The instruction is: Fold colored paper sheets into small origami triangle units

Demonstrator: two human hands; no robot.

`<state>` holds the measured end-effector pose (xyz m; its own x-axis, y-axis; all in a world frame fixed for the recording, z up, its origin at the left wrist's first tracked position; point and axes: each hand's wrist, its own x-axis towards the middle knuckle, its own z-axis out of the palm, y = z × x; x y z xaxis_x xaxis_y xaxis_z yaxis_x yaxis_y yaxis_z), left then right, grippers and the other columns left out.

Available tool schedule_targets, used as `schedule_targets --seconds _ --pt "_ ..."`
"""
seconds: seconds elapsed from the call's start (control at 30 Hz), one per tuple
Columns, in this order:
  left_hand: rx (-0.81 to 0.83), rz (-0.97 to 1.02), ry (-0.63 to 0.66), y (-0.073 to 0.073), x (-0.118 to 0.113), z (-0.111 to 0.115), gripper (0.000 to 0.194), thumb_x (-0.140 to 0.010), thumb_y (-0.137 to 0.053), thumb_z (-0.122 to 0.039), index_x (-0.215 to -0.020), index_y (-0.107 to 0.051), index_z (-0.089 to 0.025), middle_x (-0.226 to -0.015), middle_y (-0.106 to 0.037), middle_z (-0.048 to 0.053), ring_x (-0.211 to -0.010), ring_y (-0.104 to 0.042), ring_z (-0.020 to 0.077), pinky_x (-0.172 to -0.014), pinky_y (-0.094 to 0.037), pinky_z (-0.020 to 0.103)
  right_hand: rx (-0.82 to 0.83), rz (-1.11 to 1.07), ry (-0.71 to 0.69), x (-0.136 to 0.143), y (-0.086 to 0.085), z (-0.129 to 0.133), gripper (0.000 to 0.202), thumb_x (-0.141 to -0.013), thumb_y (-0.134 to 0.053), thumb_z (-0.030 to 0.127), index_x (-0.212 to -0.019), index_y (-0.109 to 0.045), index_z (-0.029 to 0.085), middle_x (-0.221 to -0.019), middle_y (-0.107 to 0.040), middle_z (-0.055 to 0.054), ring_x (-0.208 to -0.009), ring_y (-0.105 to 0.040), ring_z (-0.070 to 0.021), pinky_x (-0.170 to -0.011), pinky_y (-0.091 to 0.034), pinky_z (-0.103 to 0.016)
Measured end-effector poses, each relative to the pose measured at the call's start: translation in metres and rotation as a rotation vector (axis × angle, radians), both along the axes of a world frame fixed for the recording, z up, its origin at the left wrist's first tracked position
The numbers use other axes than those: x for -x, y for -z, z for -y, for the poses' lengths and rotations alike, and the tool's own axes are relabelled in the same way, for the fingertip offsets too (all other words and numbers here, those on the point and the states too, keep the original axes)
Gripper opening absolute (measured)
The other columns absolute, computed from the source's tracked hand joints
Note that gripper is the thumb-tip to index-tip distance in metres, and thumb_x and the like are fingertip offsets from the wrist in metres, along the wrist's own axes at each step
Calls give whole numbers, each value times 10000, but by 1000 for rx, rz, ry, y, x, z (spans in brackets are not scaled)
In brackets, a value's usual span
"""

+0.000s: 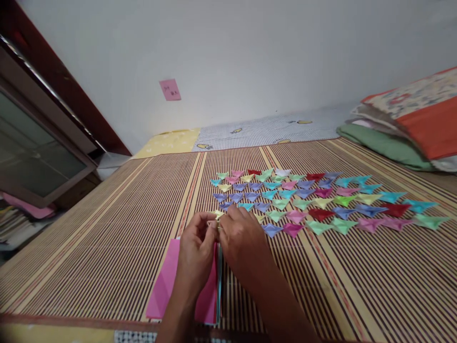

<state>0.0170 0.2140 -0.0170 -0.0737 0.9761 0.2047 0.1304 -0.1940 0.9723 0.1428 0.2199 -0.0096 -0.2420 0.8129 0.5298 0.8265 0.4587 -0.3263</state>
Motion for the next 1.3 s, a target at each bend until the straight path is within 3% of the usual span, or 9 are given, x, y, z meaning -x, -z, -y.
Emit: schedule_targets --seconds 0.13,0.3,0.67,0.83,1.0,1.3 --pt "45 50 70 0 2 -1 81 -945 -600 -258 -893 -645 -215 -707 -600 1 -651 -552 172 -636 -441 282 -2 -15 8 0 3 -1 224 -905 -544 97 -709 -602 188 -769 -584 -53 -753 -532 -233 -697 -374 -340" --pt "80 154 48 1 2 -4 74 -883 -659 -260 -842 -642 -201 -708 -585 -13 -654 -544 161 -628 -446 266 12 -70 8 -5 1 -1 159 -881 -563 98 -757 -607 187 -804 -600 -59 -775 -561 -232 -709 -397 -335" --pt "77 110 58 -1 5 -3 56 -868 -668 -216 -827 -646 -186 -730 -614 1 -668 -558 158 -630 -461 274 12 16 -37 -10 0 0 247 -939 -596 125 -703 -568 192 -763 -588 -42 -745 -550 -228 -685 -380 -342" --pt "88 109 44 0 9 -4 57 -876 -661 -221 -839 -639 -184 -739 -619 6 -685 -574 159 -622 -462 270 51 -44 -37 -13 -2 0 159 -865 -684 95 -758 -603 180 -802 -613 -41 -776 -577 -229 -707 -401 -342" --pt "108 81 19 -1 11 -4 81 -885 -657 -249 -847 -636 -180 -722 -597 -2 -670 -554 153 -608 -449 267 70 -82 -62 -16 -6 1 232 -838 -684 43 -707 -558 187 -760 -582 -21 -738 -559 -210 -673 -389 -322" --pt "115 82 94 -5 8 -2 56 -857 -636 -205 -811 -614 -183 -692 -554 -22 -643 -538 146 -591 -424 264 53 -125 -64 -13 -6 2 294 -813 -681 34 -702 -472 208 -734 -550 -7 -699 -530 -190 -636 -370 -301"
